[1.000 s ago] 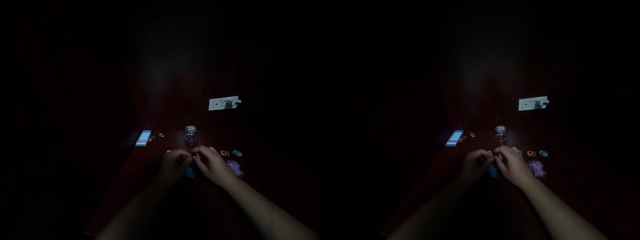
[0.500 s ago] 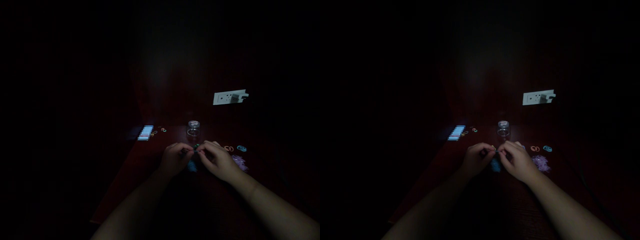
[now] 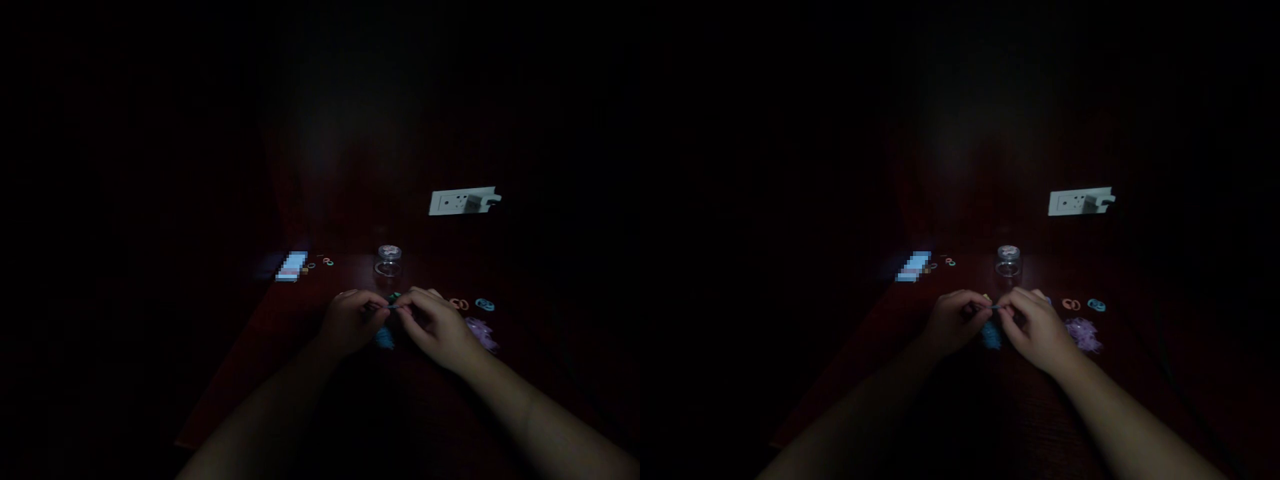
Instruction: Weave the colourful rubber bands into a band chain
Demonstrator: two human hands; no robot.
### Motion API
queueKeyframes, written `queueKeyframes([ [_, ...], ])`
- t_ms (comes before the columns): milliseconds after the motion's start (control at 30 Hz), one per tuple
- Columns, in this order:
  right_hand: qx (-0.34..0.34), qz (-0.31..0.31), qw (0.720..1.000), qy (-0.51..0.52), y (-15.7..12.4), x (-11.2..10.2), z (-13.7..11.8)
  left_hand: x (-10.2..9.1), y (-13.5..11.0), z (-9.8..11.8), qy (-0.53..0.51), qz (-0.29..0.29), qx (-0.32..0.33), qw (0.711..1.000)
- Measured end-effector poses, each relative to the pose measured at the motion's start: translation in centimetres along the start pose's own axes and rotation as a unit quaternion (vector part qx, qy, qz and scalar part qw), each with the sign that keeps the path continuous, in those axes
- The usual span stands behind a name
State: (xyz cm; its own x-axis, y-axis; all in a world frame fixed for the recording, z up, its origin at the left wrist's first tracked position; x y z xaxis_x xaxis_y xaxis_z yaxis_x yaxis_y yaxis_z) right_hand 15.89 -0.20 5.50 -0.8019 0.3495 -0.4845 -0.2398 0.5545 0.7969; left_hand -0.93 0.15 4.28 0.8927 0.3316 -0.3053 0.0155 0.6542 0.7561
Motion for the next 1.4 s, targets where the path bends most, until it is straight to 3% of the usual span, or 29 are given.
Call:
queueKeyframes([
  [1100,-0.006,-0.001,1.000,0.014,-0.11,-0.16,0.21,-0.82,0.23,-0.26,-0.004,0.002,0.020,1.000],
  [1400,-0.009,-0.009,1.000,0.014,-0.09,-0.02,0.06,-0.42,0.28,0.15,-0.011,-0.025,0.035,0.999],
])
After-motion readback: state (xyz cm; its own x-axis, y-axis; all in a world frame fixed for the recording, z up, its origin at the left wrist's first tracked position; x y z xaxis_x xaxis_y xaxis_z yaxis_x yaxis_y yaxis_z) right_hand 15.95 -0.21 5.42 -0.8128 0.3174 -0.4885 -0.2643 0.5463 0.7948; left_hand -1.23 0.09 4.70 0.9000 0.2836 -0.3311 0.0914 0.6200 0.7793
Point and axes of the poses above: each hand's wrist, its own y-axis towards the middle knuckle, its own x-axis out of the palm, z = x × y, the point moved 4 cm from there along y, towards the middle knuckle, and after that the axes turned 14 degrees about z, right-handed, at the moved point
